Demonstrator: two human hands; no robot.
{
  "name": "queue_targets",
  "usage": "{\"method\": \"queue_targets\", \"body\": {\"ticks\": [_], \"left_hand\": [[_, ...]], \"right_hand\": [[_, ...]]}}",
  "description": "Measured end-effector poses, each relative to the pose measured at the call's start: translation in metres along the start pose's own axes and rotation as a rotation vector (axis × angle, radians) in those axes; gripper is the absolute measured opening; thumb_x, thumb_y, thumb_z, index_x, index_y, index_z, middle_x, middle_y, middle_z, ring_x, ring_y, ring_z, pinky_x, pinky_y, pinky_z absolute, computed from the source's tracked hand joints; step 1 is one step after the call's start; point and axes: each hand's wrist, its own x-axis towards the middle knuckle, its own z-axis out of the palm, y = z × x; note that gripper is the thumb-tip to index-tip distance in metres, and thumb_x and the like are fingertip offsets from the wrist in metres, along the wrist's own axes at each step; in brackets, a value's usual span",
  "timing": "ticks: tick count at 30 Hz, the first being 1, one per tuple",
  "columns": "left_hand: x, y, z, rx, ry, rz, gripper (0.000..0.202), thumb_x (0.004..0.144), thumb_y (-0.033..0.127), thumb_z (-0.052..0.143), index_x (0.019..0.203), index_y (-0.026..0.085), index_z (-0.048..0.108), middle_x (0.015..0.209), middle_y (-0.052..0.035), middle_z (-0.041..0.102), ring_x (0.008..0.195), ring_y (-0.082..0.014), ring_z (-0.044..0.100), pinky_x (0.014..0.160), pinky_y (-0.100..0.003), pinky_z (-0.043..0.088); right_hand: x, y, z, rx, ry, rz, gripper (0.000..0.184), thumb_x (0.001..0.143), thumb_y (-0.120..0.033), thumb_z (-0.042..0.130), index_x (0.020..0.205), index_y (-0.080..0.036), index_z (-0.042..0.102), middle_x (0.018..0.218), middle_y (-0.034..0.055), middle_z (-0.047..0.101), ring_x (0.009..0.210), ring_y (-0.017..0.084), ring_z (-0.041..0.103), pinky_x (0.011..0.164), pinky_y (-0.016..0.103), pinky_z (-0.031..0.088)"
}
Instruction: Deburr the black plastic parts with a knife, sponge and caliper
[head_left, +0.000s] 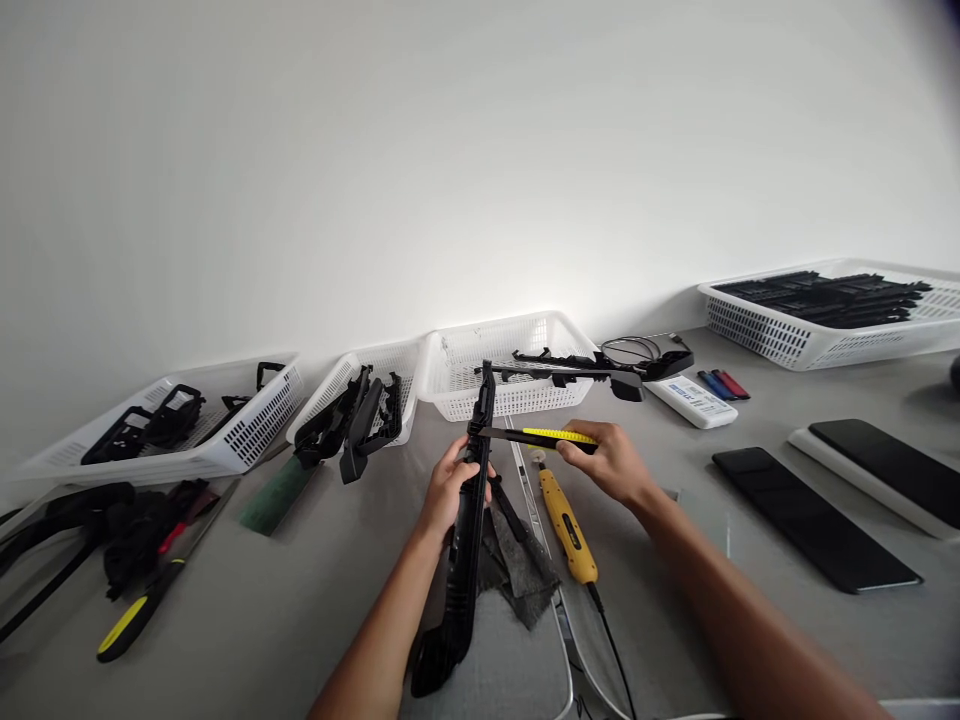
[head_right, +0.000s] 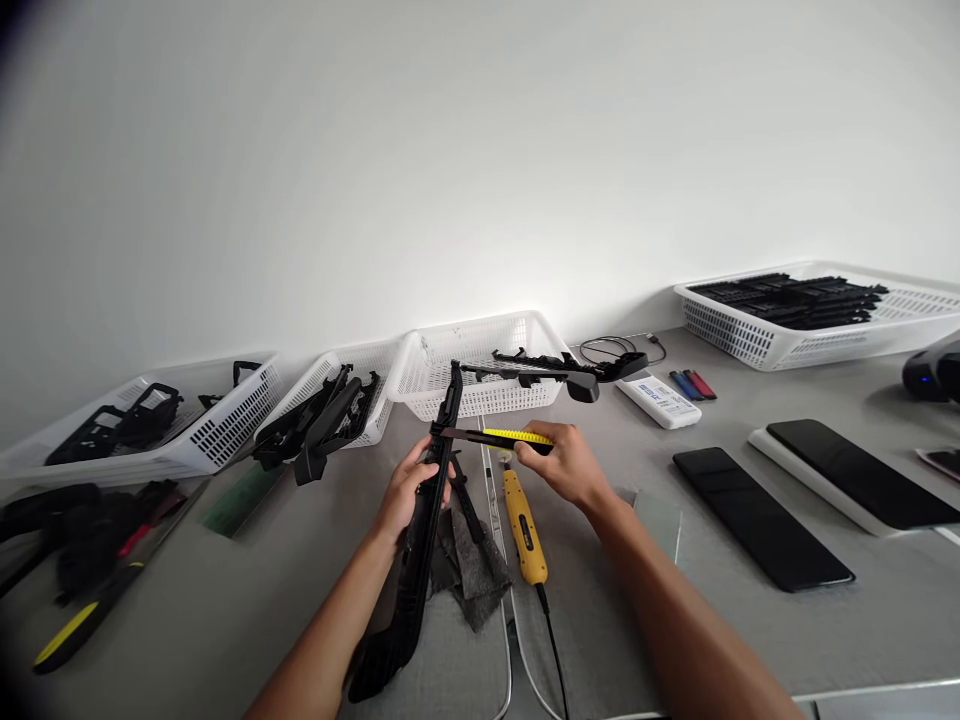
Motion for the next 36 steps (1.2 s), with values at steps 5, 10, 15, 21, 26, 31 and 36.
{"method": "queue_targets", "body": {"ticks": [5,10,15,21,26,31,36], "left_hand": [[-0.0006,0.0021,-0.0001,0.012,0.023,0.019,0.056,0.077,0.038,0.072,0.126,0.017,0.056,0.086,-0.0022,0.075,0.05,-0.0154,0.064,0.047,-0.028,0.048],[-0.0002,0.003,0.002,-0.01,0.051,0.01,0.055,0.076,0.039,0.072,0.123,0.016,0.055,0.079,-0.0016,0.074,0.048,-0.0157,0.062,0.045,-0.027,0.045],[-0.0013,0.0052,0.0041,-0.03,0.06,-0.014,0.053,0.073,0.041,0.072,0.117,0.018,0.052,0.07,0.0,0.074,0.045,-0.0154,0.06,0.044,-0.026,0.043],[-0.0058,0.0048,0.0067,0.016,0.024,-0.066,0.046,0.079,0.049,0.072,0.109,0.02,0.053,0.062,0.0005,0.071,0.045,-0.016,0.061,0.045,-0.024,0.043],[-0.0056,0.0029,0.0078,0.072,0.008,-0.095,0.051,0.079,0.056,0.074,0.109,0.022,0.05,0.057,0.002,0.07,0.039,-0.015,0.056,0.041,-0.023,0.038],[-0.0071,0.0032,0.0085,0.062,-0.002,-0.107,0.058,0.082,0.054,0.072,0.124,0.02,0.053,0.056,0.0032,0.069,0.038,-0.0153,0.055,0.04,-0.023,0.037],[-0.008,0.0029,0.0083,0.064,0.003,-0.106,0.058,0.082,0.053,0.071,0.126,0.018,0.055,0.054,0.0023,0.068,0.038,-0.0151,0.054,0.039,-0.023,0.037]], "right_hand": [[-0.0004,-0.0012,0.0031,-0.002,-0.057,-0.009,0.033,0.087,-0.048,0.06,0.072,-0.019,0.063,0.064,-0.0013,0.051,0.062,0.015,0.043,0.057,0.028,0.031],[-0.0008,0.0011,0.0037,0.014,-0.042,0.025,0.035,0.089,-0.05,0.059,0.076,-0.018,0.067,0.066,-0.0008,0.052,0.062,0.015,0.044,0.057,0.028,0.03],[-0.0002,-0.0001,0.0014,0.026,-0.015,0.01,0.039,0.088,-0.054,0.061,0.074,-0.018,0.067,0.064,-0.0011,0.052,0.062,0.015,0.043,0.057,0.028,0.028],[0.0002,-0.0011,0.0028,0.07,-0.078,0.008,0.04,0.089,-0.056,0.061,0.076,-0.018,0.067,0.065,-0.0011,0.052,0.061,0.015,0.043,0.057,0.029,0.03],[-0.0001,0.0008,0.0035,0.055,0.017,0.016,0.039,0.09,-0.055,0.06,0.077,-0.018,0.067,0.067,-0.0006,0.053,0.064,0.016,0.044,0.059,0.029,0.03],[-0.0004,-0.0025,0.0051,0.073,-0.043,0.012,0.04,0.09,-0.056,0.06,0.076,-0.019,0.067,0.066,-0.0004,0.053,0.064,0.016,0.044,0.059,0.029,0.03],[0.0001,-0.0039,0.0052,0.069,-0.003,0.021,0.043,0.09,-0.058,0.059,0.074,-0.019,0.065,0.065,-0.0007,0.049,0.063,0.015,0.041,0.058,0.029,0.028]]}}
